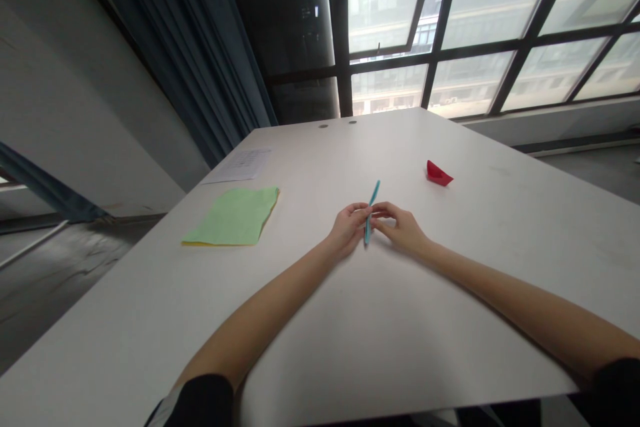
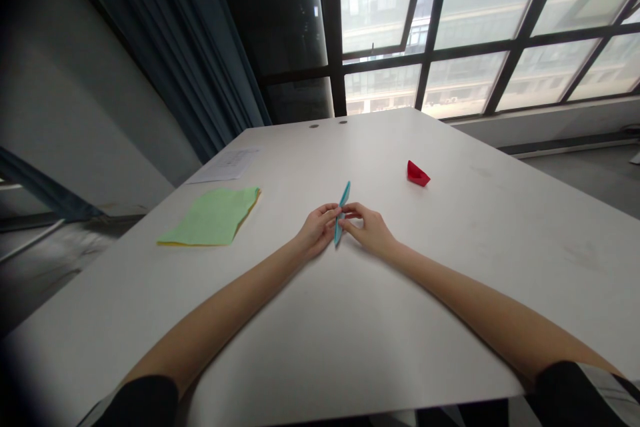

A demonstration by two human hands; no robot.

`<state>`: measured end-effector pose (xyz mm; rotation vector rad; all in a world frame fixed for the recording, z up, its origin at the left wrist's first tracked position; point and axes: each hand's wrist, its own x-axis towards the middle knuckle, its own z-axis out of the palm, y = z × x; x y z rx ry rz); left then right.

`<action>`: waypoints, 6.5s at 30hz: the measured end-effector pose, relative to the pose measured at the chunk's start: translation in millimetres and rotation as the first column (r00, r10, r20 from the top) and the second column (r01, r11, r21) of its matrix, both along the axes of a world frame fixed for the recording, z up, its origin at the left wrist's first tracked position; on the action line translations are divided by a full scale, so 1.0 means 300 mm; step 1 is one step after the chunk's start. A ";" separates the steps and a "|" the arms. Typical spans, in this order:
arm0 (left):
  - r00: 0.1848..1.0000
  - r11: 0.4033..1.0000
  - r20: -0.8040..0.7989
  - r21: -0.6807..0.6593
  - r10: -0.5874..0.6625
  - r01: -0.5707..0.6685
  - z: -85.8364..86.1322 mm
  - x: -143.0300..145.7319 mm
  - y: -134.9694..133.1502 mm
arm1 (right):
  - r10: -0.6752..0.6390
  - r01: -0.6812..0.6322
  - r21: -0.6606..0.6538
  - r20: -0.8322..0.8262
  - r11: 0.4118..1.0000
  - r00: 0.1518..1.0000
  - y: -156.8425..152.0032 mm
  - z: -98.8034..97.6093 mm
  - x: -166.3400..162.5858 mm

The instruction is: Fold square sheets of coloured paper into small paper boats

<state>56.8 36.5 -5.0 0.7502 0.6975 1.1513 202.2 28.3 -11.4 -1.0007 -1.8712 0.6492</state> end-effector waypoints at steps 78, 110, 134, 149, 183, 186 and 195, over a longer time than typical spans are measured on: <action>0.702 0.819 -0.515 0.548 0.491 -0.170 -0.070 0.021 -0.014 | -0.213 0.191 0.215 0.084 0.958 0.973 0.008 -0.015 -0.020; 0.848 0.914 -0.497 0.404 0.183 0.039 -0.021 -0.034 0.022 | -0.258 -0.177 -0.532 -0.642 0.828 0.722 0.067 -0.017 0.008; 0.911 0.965 -0.389 0.260 0.136 -0.033 -0.022 -0.037 0.025 | -0.062 -0.084 -0.347 -0.392 0.934 0.918 0.075 -0.043 0.032; 0.730 0.845 -0.615 0.525 0.297 0.098 -0.038 -0.046 0.025 | -0.092 -0.147 -0.414 -0.504 0.898 0.859 0.057 -0.011 0.016; 0.865 0.854 -0.405 0.518 0.297 -0.051 -0.044 -0.041 0.040 | -0.133 0.128 -0.035 -0.252 0.991 0.958 0.033 -0.001 0.025; 0.800 0.810 -0.478 0.586 0.362 -0.016 -0.030 -0.042 0.027 | -0.145 0.146 -0.006 -0.159 0.989 0.977 0.015 0.013 0.024; 0.729 0.787 -0.547 0.617 0.411 0.019 -0.023 -0.037 0.015 | -0.128 0.132 0.015 -0.169 0.991 0.977 0.017 0.024 0.022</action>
